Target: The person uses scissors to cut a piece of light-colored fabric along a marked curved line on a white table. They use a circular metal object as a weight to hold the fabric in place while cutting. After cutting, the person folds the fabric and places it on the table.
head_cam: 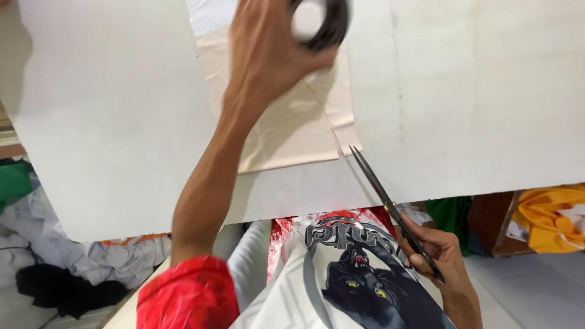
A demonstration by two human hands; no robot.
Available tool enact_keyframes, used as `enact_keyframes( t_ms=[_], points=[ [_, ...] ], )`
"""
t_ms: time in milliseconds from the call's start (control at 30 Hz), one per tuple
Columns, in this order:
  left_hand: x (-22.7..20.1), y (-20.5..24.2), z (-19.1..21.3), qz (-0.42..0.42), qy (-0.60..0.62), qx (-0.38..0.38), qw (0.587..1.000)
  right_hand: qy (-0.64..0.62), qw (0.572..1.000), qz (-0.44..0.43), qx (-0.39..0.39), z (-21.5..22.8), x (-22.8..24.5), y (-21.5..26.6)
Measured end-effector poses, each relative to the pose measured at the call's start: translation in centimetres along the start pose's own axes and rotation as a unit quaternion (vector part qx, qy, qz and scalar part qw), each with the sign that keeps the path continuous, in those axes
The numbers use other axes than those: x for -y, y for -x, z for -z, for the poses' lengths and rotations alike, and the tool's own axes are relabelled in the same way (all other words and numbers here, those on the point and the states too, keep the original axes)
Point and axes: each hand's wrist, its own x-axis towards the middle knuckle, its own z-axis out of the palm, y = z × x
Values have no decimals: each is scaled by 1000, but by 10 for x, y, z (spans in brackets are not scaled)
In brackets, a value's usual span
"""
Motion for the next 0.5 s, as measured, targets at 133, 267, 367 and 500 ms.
enact_keyframes(
  t_ms=[133,267,367,500],
  points=[
    [-2,86,59,69,5,37,997,-70,997,-2,24,-13,6,-8],
    [10,141,54,117,-21,65,991,-102,994,-5,37,-23,13,-15],
    [16,158,42,117,-40,73,990,-85,996,-6,40,-24,10,-16],
    [21,166,33,98,-38,50,993,-90,995,-42,19,-27,3,-19]
  ],
)
